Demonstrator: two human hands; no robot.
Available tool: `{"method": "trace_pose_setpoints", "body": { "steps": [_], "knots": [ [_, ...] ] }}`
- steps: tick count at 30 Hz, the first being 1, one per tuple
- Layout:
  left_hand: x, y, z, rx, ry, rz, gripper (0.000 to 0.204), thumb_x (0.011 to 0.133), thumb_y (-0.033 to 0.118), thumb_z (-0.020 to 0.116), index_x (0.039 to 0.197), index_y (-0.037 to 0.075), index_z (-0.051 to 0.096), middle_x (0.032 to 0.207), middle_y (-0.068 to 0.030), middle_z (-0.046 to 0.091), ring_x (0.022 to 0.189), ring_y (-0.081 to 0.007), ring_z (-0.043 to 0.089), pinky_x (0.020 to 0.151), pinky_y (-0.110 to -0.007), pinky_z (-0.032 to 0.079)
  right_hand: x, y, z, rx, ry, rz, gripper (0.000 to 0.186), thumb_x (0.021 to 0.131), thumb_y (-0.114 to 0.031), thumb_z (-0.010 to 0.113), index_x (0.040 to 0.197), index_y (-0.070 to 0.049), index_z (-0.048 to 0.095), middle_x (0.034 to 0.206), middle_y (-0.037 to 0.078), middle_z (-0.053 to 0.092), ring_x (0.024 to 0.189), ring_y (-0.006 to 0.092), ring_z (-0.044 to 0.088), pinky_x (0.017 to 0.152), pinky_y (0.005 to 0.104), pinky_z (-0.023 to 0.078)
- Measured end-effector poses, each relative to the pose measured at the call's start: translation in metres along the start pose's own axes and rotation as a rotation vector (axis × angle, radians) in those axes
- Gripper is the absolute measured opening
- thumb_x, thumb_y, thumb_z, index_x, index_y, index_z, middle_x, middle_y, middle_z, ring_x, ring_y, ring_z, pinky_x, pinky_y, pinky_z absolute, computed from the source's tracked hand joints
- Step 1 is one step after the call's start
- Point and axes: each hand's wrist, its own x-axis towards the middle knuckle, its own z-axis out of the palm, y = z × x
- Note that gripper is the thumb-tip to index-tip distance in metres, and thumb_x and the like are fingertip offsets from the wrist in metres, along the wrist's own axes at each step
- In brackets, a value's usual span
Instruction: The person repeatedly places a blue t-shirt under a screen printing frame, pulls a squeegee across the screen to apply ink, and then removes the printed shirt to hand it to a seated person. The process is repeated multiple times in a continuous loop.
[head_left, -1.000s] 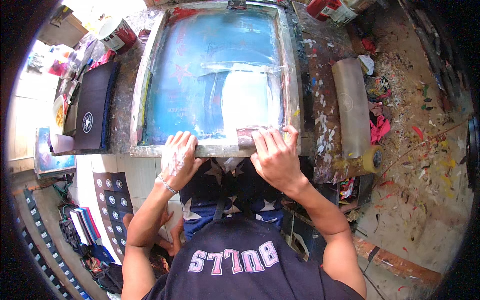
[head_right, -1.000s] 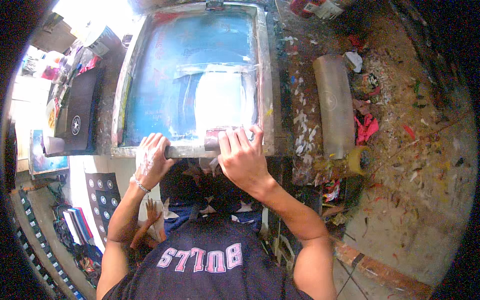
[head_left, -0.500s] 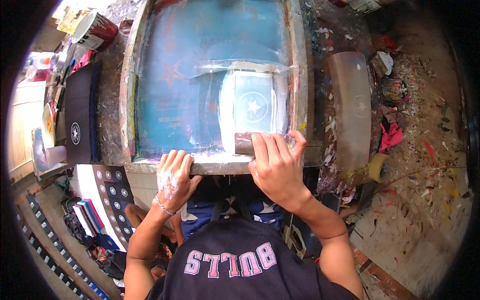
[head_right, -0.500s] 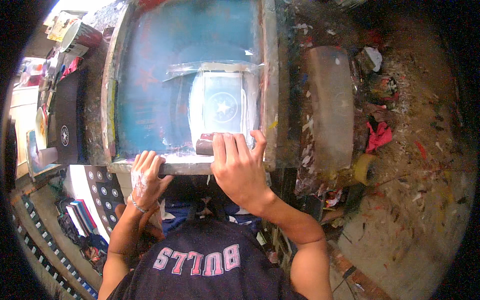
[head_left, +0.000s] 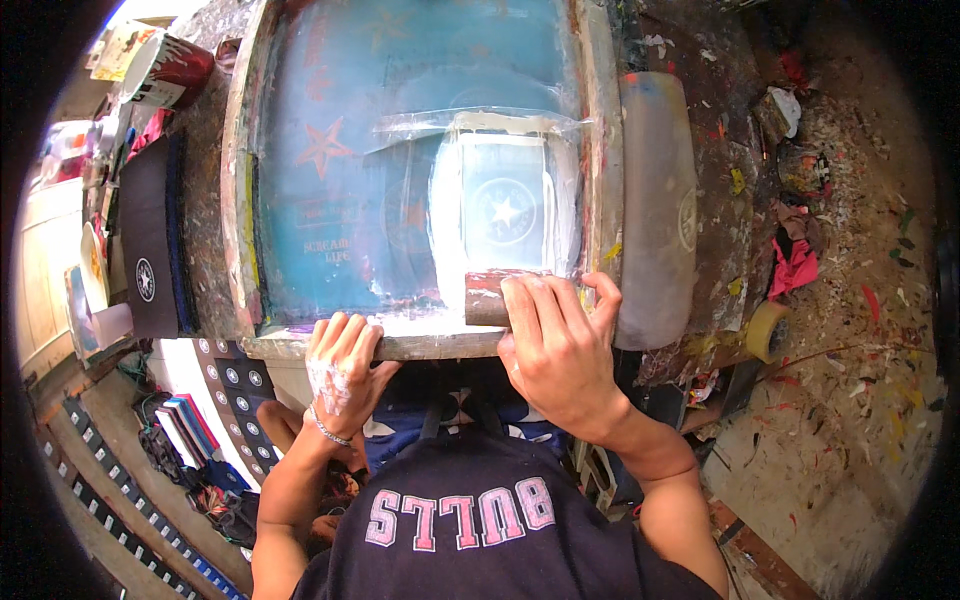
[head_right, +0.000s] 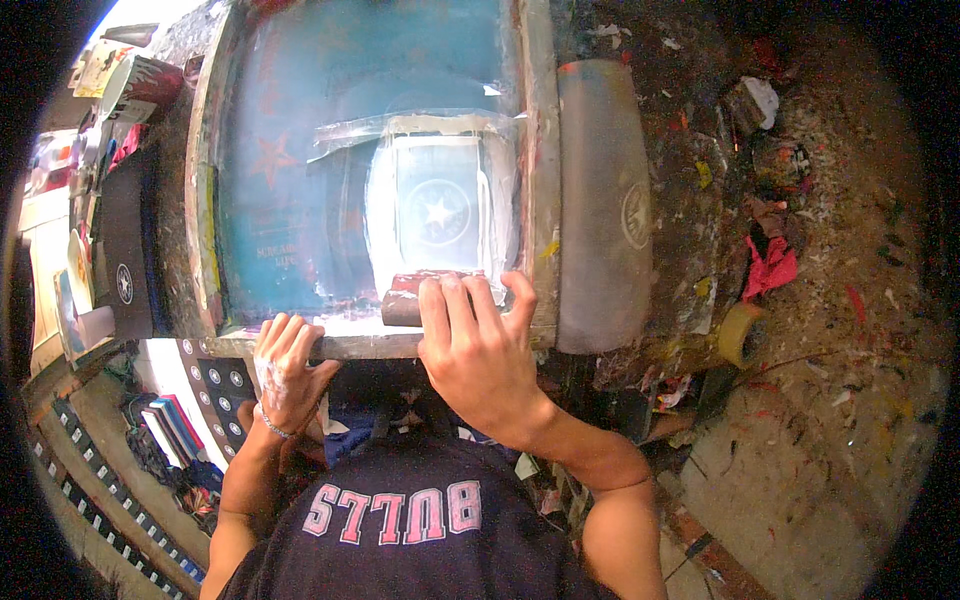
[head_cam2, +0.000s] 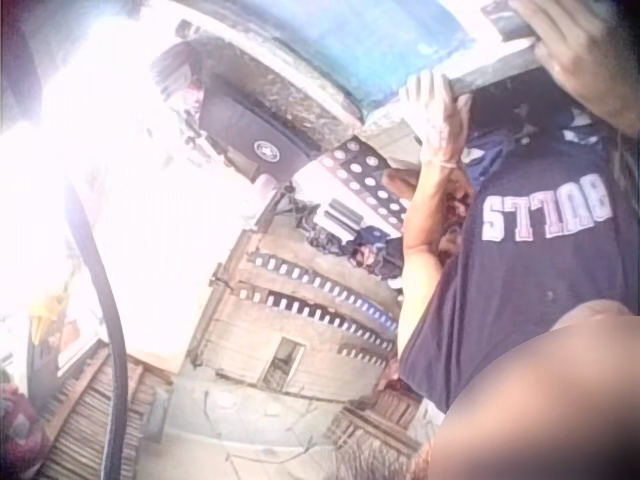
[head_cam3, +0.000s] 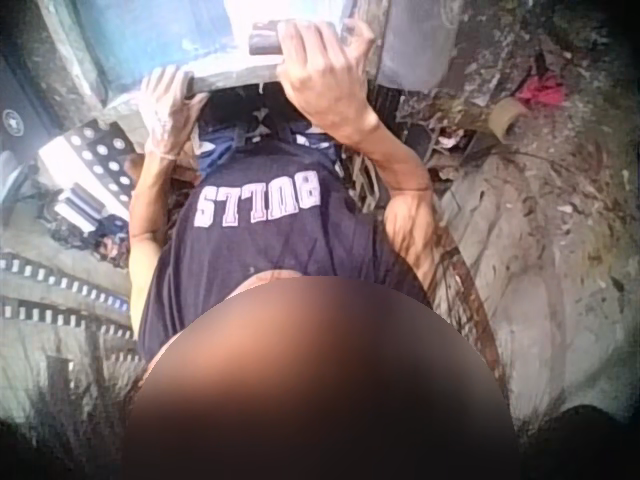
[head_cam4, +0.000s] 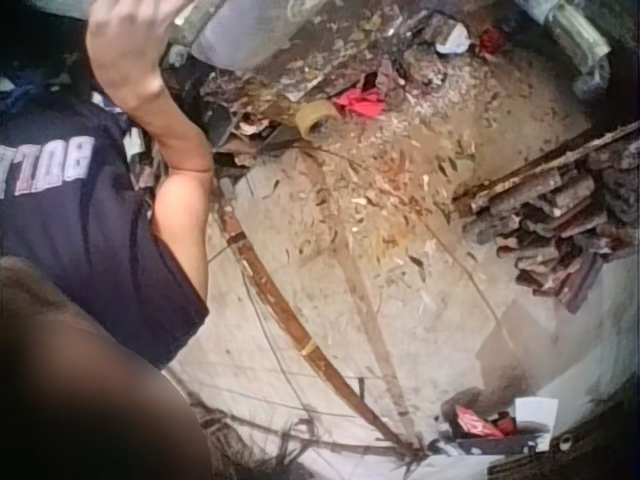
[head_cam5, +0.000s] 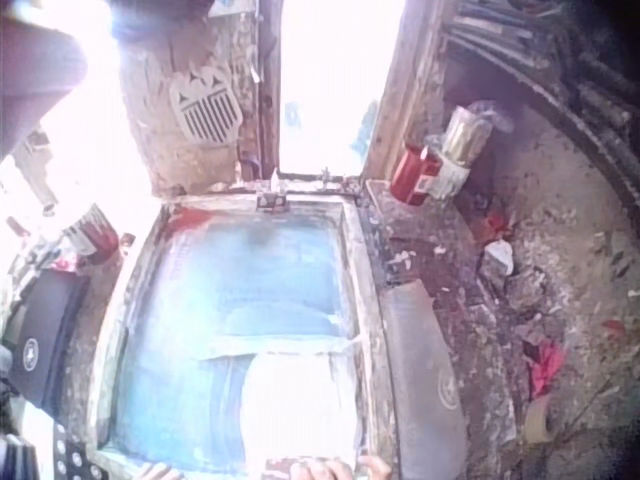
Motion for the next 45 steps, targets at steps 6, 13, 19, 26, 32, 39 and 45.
{"method": "trace_pose_setpoints", "body": {
  "steps": [6,13,19,26,32,39,45],
  "knots": [
    [0.002,-0.001,0.001,0.004,-0.005,0.006,0.045,0.056,0.013,0.083,0.093,0.003,0.060,0.085,-0.0093,0.054,0.082,-0.0301,0.053,0.076,-0.042,0.041,0.000,0.001,0.001,-0.006,-0.001,-0.003,0.045,0.075,-0.017,0.070,0.116,-0.001,0.062,0.106,0.008,0.063,0.101,0.0206,0.059,0.099,0.0530,0.034],
    [0.003,-0.003,0.001,-0.015,-0.023,-0.003,0.045,0.056,0.014,0.083,0.093,0.003,0.060,0.086,-0.0100,0.055,0.083,-0.0311,0.053,0.077,-0.041,0.041,0.004,0.000,0.002,-0.044,0.012,-0.002,0.038,0.079,-0.014,0.066,0.114,0.000,0.063,0.103,0.008,0.063,0.098,0.0202,0.060,0.098,0.0522,0.035],
    [0.005,-0.005,0.004,-0.042,0.005,-0.006,0.046,0.052,0.011,0.085,0.089,0.004,0.058,0.084,-0.0100,0.053,0.083,-0.0317,0.052,0.076,-0.041,0.041,0.006,0.000,0.007,-0.061,0.021,0.015,0.047,0.072,-0.009,0.069,0.117,0.000,0.060,0.105,0.010,0.064,0.098,0.0234,0.061,0.097,0.0512,0.035],
    [0.004,-0.012,0.007,-0.080,0.007,0.013,0.047,0.050,0.013,0.085,0.087,0.004,0.057,0.084,-0.0110,0.051,0.083,-0.0328,0.052,0.076,-0.042,0.041,0.017,0.007,0.010,-0.156,0.044,0.006,0.034,0.074,-0.003,0.066,0.107,-0.004,0.060,0.093,0.006,0.062,0.090,0.0209,0.062,0.093,0.0496,0.036],
    [0.002,-0.021,0.016,-0.166,0.082,0.019,0.047,0.054,0.016,0.088,0.086,0.007,0.055,0.084,-0.0089,0.052,0.084,-0.0312,0.052,0.077,-0.041,0.040,0.026,0.012,0.003,-0.103,0.022,-0.060,0.014,0.083,-0.005,0.061,0.096,-0.005,0.061,0.088,0.008,0.065,0.087,0.0236,0.064,0.095,0.0498,0.035],
    [0.000,-0.024,0.025,-0.191,0.180,0.035,0.046,0.052,0.013,0.086,0.083,0.006,0.054,0.084,-0.0109,0.052,0.084,-0.0328,0.052,0.075,-0.041,0.041,0.055,0.045,-0.020,0.062,-0.059,-0.040,0.027,0.078,0.002,0.059,0.102,-0.007,0.064,0.091,0.013,0.070,0.094,0.0276,0.067,0.093,0.0472,0.033],
    [-0.003,-0.026,0.029,-0.204,0.199,0.035,0.046,0.054,0.011,0.087,0.085,0.007,0.054,0.087,-0.0097,0.053,0.087,-0.0312,0.054,0.078,-0.041,0.042,0.109,0.074,-0.017,0.004,0.068,-0.009,0.027,0.077,0.002,0.059,0.103,-0.005,0.066,0.098,0.017,0.072,0.098,0.0333,0.067,0.091,0.0453,0.036]
  ]
}}
